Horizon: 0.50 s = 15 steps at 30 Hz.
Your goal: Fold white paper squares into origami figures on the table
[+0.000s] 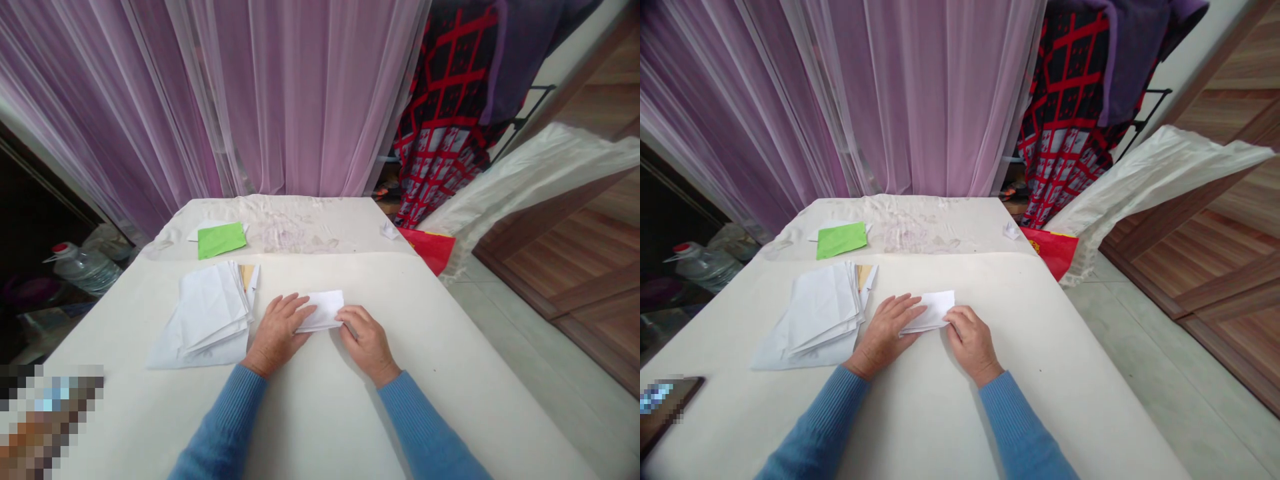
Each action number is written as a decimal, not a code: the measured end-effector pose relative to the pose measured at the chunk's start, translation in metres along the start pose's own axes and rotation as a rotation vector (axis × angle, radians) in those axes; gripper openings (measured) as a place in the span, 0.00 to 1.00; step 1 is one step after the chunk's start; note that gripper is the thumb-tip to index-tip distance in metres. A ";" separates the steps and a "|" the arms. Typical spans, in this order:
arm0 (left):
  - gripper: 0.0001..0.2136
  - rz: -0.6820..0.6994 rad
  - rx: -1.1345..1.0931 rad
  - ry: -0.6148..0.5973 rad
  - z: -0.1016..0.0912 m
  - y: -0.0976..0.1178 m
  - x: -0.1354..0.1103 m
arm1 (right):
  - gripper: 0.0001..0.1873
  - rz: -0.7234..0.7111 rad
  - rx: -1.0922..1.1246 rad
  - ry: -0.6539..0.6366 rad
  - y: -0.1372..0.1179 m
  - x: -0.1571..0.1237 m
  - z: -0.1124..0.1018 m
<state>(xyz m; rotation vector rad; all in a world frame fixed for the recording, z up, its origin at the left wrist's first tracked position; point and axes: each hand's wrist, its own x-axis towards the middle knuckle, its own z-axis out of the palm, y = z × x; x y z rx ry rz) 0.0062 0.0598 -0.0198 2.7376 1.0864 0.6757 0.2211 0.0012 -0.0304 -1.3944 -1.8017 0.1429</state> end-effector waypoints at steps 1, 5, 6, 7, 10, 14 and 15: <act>0.21 -0.005 0.001 -0.008 0.000 -0.003 -0.001 | 0.14 0.009 0.023 -0.012 0.003 0.000 0.001; 0.17 -0.007 -0.058 -0.091 -0.002 -0.007 0.000 | 0.18 0.039 -0.011 -0.109 0.009 -0.001 0.003; 0.16 -0.004 -0.078 -0.112 -0.002 -0.006 0.000 | 0.19 0.047 -0.045 -0.130 0.009 -0.001 0.002; 0.16 0.001 -0.094 -0.125 -0.002 -0.005 0.000 | 0.19 0.057 -0.082 -0.149 0.009 -0.001 0.001; 0.14 0.036 -0.123 -0.127 -0.001 0.000 0.002 | 0.19 0.088 -0.157 -0.205 0.006 -0.002 -0.007; 0.11 0.082 -0.159 -0.098 -0.001 0.004 0.003 | 0.14 0.100 -0.152 -0.249 0.008 -0.002 -0.016; 0.09 0.080 -0.166 -0.090 -0.002 0.005 0.003 | 0.12 0.098 -0.145 -0.247 0.009 -0.002 -0.017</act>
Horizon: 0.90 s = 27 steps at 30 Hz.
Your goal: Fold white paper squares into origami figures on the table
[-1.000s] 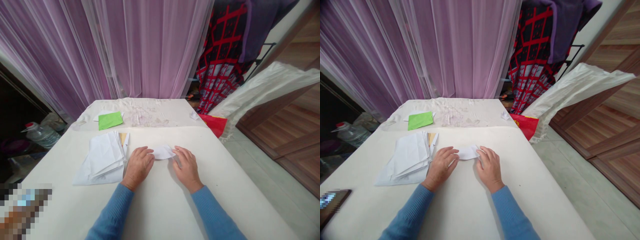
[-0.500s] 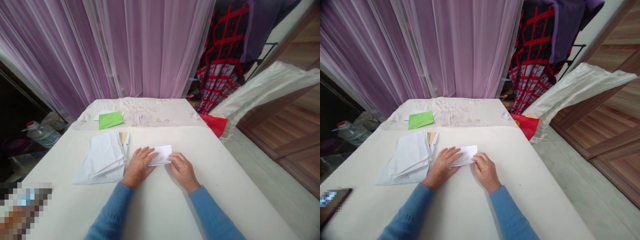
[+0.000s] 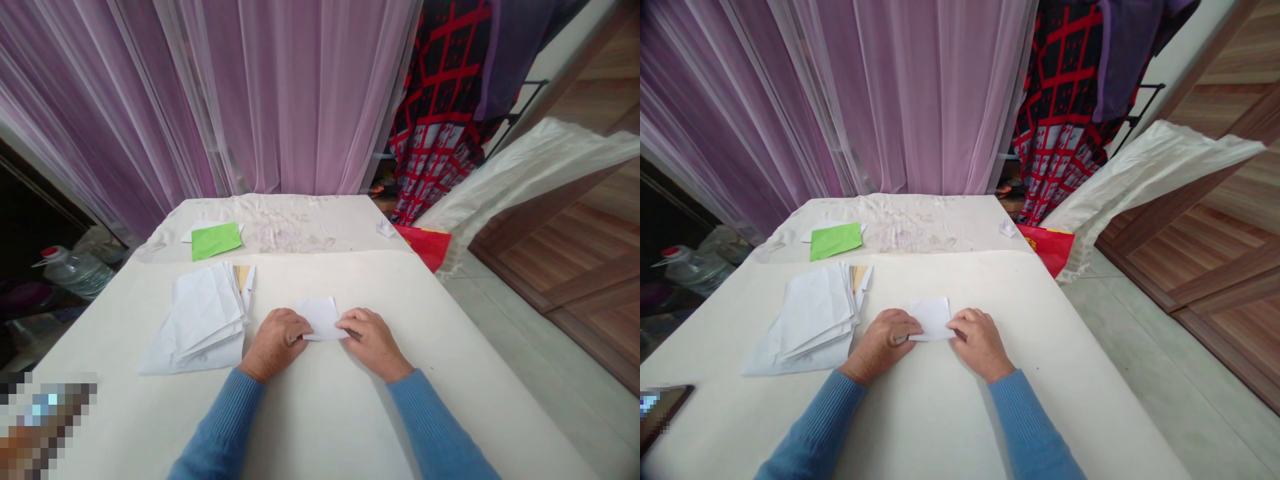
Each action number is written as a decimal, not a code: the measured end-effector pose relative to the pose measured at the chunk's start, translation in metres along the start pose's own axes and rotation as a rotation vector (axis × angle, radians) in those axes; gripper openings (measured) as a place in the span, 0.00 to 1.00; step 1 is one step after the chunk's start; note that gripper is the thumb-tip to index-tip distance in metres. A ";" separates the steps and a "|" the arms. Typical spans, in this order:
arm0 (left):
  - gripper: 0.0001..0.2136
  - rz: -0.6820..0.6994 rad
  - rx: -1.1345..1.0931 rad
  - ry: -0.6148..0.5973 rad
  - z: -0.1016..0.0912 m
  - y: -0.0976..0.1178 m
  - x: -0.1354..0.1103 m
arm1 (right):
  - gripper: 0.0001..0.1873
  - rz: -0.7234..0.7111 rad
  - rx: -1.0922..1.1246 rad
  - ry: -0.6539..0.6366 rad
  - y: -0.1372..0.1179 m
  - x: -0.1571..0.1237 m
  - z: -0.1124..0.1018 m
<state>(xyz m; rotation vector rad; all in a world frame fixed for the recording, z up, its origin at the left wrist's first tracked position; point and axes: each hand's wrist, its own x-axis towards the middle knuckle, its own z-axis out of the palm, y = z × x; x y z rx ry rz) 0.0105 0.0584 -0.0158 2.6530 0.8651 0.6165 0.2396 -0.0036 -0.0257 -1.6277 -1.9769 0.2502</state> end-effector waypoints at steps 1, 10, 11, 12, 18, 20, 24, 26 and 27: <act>0.08 -0.009 -0.003 0.009 0.000 0.000 0.000 | 0.11 -0.003 0.005 0.003 0.002 0.000 0.000; 0.08 -0.252 0.060 0.108 0.003 0.001 0.001 | 0.14 0.068 -0.022 0.013 0.003 0.005 0.006; 0.08 -0.278 0.062 0.122 0.004 0.001 0.001 | 0.14 0.078 -0.030 0.025 0.003 0.006 0.007; 0.08 -0.301 0.063 0.132 0.005 0.001 0.001 | 0.15 0.088 -0.043 0.037 0.002 0.006 0.008; 0.10 -0.373 0.074 0.169 0.011 0.003 0.002 | 0.13 0.170 -0.197 0.051 -0.007 0.012 0.011; 0.10 -0.385 0.079 0.196 0.014 0.002 0.002 | 0.13 0.206 -0.256 0.034 -0.011 0.015 0.011; 0.08 -0.400 0.120 0.234 0.016 0.003 0.001 | 0.14 0.246 -0.344 -0.003 -0.016 0.019 0.011; 0.07 -0.420 0.181 0.280 0.015 0.008 0.001 | 0.14 0.254 -0.368 -0.013 -0.016 0.020 0.011; 0.08 -0.421 0.215 0.309 0.014 0.013 0.001 | 0.14 0.255 -0.375 -0.016 -0.017 0.021 0.012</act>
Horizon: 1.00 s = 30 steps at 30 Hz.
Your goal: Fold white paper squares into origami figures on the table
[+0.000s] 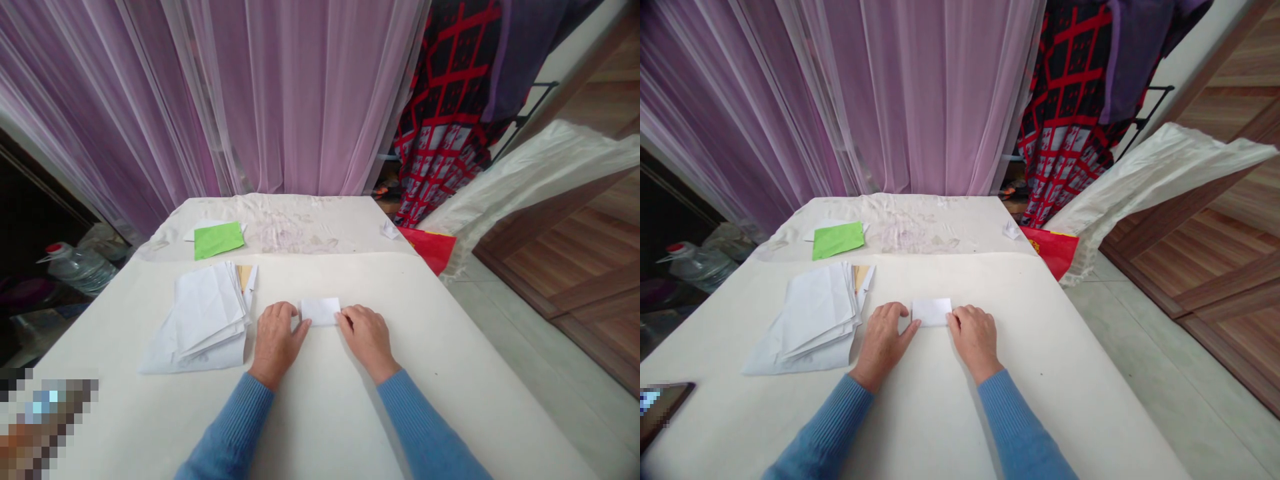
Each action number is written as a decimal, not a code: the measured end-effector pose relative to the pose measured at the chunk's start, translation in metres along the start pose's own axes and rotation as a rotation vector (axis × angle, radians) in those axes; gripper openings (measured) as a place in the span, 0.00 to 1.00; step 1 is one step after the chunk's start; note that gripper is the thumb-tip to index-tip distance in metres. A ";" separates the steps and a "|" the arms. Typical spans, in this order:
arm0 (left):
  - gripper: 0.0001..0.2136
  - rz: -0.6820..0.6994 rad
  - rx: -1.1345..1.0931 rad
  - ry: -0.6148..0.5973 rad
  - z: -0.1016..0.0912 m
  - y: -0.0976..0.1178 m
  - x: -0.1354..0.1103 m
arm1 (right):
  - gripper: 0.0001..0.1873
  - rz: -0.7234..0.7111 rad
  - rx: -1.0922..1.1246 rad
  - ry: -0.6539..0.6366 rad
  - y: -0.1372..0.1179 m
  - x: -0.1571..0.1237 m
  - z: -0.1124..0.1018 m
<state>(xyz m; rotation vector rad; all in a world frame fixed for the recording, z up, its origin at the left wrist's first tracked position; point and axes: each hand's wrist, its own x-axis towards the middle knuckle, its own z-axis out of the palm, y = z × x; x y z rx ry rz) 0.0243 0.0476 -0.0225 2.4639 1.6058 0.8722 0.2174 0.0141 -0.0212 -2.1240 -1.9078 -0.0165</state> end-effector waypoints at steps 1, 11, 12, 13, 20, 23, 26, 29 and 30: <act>0.10 0.018 0.022 0.030 -0.002 0.005 -0.001 | 0.14 -0.001 -0.004 -0.001 0.000 0.000 0.000; 0.27 0.364 0.115 -0.212 0.016 0.033 -0.019 | 0.14 -0.015 -0.007 -0.006 0.000 0.000 0.000; 0.27 0.361 0.126 -0.218 0.018 0.031 -0.020 | 0.14 -0.016 -0.004 -0.003 0.000 0.000 0.000; 0.28 0.358 0.136 -0.221 0.019 0.030 -0.020 | 0.14 -0.016 -0.001 0.002 0.001 0.000 0.001; 0.30 0.362 0.152 -0.234 0.020 0.029 -0.021 | 0.15 -0.027 0.012 0.034 0.002 -0.001 0.004; 0.30 0.363 0.154 -0.242 0.020 0.029 -0.021 | 0.16 -0.032 0.015 0.055 0.002 -0.001 0.004; 0.31 0.363 0.150 -0.251 0.020 0.028 -0.022 | 0.15 -0.032 0.012 0.059 0.002 -0.001 0.004; 0.32 0.365 0.143 -0.253 0.019 0.027 -0.022 | 0.15 -0.025 0.010 0.050 0.001 -0.001 0.004; 0.32 0.364 0.142 -0.255 0.019 0.027 -0.022 | 0.16 -0.023 0.012 0.045 0.001 -0.001 0.003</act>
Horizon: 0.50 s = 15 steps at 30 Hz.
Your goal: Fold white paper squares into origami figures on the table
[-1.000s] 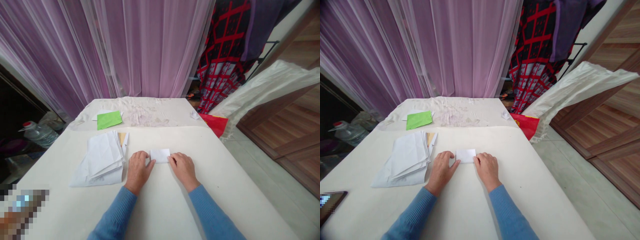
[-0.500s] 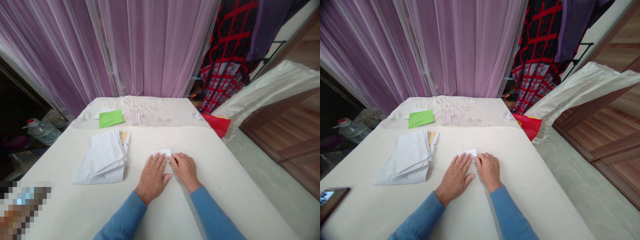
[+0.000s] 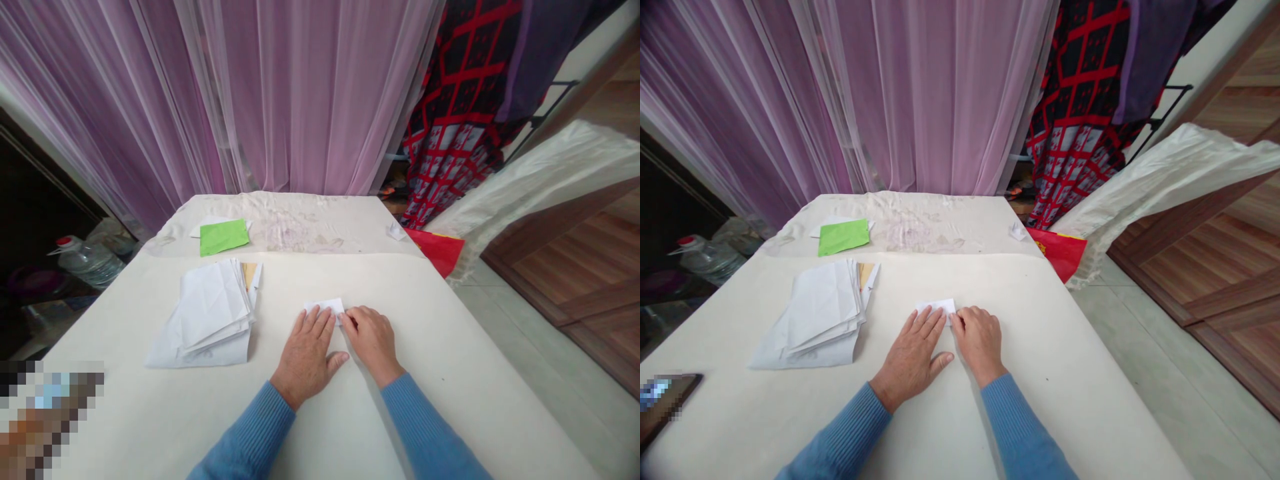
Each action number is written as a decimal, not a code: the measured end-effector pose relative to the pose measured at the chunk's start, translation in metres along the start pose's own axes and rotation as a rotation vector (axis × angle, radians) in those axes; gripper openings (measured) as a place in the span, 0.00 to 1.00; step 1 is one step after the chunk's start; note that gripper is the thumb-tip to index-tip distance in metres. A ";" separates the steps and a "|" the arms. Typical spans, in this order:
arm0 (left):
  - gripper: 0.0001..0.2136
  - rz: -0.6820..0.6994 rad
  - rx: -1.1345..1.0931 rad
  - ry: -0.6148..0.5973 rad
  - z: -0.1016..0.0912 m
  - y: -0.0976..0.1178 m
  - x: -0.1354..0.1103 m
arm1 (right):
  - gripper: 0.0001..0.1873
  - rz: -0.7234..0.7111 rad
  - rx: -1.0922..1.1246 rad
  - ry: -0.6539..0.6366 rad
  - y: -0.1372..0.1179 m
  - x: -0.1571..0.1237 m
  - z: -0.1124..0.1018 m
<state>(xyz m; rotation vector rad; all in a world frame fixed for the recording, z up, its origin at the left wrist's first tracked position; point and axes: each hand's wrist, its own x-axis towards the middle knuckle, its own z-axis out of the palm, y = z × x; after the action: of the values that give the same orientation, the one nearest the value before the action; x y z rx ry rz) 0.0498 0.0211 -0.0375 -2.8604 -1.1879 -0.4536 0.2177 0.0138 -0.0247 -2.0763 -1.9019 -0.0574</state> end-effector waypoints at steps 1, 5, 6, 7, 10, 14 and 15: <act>0.32 -0.001 -0.001 -0.005 -0.001 0.000 0.000 | 0.16 0.002 0.002 -0.005 0.000 0.000 0.000; 0.33 -0.007 -0.009 -0.032 -0.003 0.000 0.001 | 0.15 0.011 0.008 -0.030 -0.001 0.000 -0.002; 0.33 -0.007 -0.014 -0.035 -0.003 0.000 0.001 | 0.15 0.014 0.007 -0.035 -0.001 0.000 -0.003; 0.33 -0.006 -0.019 -0.035 -0.003 0.000 0.001 | 0.15 0.016 0.007 -0.040 -0.001 0.001 -0.003; 0.33 -0.009 -0.032 -0.022 -0.004 0.000 0.002 | 0.15 0.017 0.004 -0.050 -0.002 0.001 -0.004; 0.35 -0.018 -0.044 -0.024 -0.004 0.000 0.002 | 0.15 0.015 -0.002 -0.056 -0.003 0.001 -0.005; 0.35 -0.018 -0.044 -0.026 -0.004 0.000 0.002 | 0.15 0.017 -0.005 -0.054 -0.003 0.002 -0.005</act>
<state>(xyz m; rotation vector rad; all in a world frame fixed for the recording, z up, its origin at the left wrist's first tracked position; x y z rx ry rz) 0.0504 0.0218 -0.0335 -2.9040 -1.2239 -0.4500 0.2158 0.0140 -0.0185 -2.1179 -1.9166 -0.0014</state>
